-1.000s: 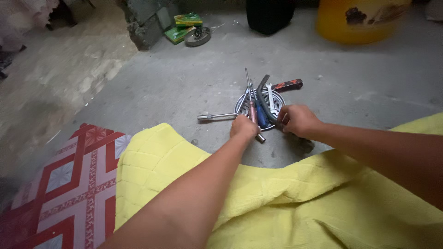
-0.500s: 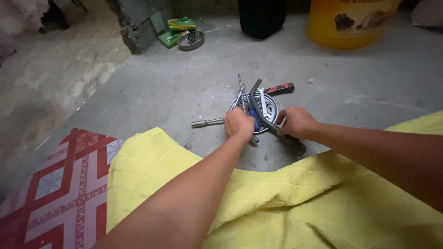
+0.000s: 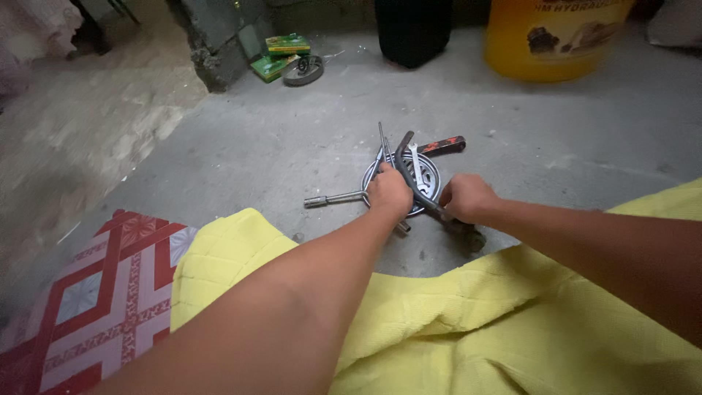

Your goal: The person sits on the floor and repeatedly picks up, inspects, and places down various hand tools including a T-handle wrench, screwdrivers, and pliers. The tools are handled one at a time and returned to a pile on the floor.

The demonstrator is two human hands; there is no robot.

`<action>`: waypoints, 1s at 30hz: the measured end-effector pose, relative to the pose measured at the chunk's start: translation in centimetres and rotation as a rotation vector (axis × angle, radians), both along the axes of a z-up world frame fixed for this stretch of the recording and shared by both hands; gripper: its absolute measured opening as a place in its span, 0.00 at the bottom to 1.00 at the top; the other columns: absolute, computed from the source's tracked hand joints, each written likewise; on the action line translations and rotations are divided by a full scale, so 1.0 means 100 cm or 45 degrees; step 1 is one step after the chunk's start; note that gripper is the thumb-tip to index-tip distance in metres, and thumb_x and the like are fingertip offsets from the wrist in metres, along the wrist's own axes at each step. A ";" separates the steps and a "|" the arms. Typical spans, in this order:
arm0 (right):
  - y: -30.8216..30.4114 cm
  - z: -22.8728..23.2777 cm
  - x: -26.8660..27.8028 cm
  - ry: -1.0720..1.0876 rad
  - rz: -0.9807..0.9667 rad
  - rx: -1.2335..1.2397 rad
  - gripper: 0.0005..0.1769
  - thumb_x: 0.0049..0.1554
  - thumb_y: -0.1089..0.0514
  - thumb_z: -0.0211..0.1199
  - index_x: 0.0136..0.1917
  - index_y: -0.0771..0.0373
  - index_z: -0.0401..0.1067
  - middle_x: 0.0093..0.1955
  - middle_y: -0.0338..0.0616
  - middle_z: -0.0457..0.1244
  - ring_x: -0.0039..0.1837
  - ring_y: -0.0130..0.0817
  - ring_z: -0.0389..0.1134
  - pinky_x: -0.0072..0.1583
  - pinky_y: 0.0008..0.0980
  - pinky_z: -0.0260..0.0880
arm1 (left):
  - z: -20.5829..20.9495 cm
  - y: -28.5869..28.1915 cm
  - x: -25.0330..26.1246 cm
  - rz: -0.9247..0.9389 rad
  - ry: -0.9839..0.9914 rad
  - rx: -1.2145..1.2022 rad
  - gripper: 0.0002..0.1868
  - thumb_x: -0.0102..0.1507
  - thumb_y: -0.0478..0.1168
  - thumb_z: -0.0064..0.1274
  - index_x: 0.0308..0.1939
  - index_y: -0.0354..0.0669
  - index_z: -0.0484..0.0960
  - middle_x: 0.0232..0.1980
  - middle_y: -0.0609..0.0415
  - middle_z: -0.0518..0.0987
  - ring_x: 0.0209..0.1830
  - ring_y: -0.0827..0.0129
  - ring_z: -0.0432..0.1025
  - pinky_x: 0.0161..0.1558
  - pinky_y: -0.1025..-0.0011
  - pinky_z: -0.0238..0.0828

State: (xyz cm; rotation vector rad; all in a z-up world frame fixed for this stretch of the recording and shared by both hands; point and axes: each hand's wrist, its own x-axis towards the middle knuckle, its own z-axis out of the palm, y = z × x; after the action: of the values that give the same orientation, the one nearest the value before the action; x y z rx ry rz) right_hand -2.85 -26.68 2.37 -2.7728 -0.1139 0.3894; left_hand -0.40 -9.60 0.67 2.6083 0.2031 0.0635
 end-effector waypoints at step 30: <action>-0.025 0.035 0.001 -0.046 -0.005 0.251 0.20 0.47 0.64 0.72 0.54 0.59 0.82 0.51 0.46 0.74 0.53 0.37 0.75 0.59 0.35 0.74 | -0.021 -0.003 0.028 0.183 0.160 -0.210 0.21 0.56 0.47 0.64 0.50 0.43 0.88 0.56 0.42 0.82 0.59 0.52 0.77 0.59 0.61 0.73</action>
State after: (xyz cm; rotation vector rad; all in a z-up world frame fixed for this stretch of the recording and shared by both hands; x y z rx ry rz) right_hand -2.75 -29.14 5.82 -2.5859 -0.1474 0.3093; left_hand 2.38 -9.89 -1.39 2.4314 0.4226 -0.0643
